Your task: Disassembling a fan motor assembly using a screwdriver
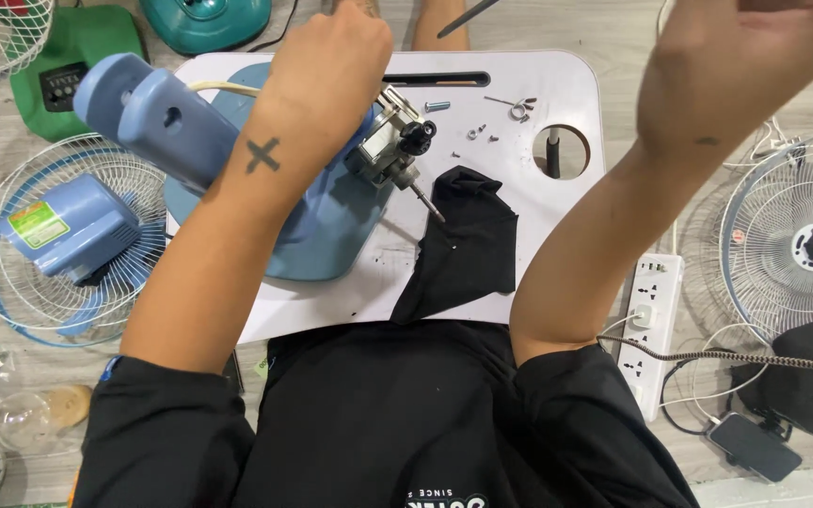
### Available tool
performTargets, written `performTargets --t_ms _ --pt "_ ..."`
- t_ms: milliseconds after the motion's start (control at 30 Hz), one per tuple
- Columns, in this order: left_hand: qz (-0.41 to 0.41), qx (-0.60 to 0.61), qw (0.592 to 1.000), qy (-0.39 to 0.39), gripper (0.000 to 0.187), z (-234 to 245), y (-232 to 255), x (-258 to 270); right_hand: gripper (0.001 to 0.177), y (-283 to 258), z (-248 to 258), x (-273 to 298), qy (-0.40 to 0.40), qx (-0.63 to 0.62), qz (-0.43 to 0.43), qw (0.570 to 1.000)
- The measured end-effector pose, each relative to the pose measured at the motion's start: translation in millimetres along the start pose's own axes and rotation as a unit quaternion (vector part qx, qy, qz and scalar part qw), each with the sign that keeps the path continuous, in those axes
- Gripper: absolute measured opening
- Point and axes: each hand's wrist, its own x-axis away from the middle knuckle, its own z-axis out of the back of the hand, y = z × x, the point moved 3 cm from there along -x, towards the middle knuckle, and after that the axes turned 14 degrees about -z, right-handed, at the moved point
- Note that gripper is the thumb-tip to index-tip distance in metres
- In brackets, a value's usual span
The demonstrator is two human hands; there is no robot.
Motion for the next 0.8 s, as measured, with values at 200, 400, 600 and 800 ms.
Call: performTargets --t_ms 200,400,600,800 --pt "-0.022 0.036 0.996 0.077 0.006 48.5 -12.1 9.9 0.025 28.2 20.1 -2.2 0.016 0.013 -0.048 0.999" --pt "-0.045 0.017 0.994 0.094 0.005 50.9 -12.3 8.8 0.018 34.3 29.5 -2.3 0.044 0.048 -0.044 0.997" --pt "-0.044 -0.098 0.993 0.056 0.011 6.8 -3.1 -11.1 0.026 53.3 37.7 1.5 0.072 0.069 -0.066 0.993" --pt "-0.080 0.076 0.988 0.106 0.016 68.1 2.8 -7.8 0.023 80.0 44.1 5.5 0.070 0.103 -0.041 0.991"
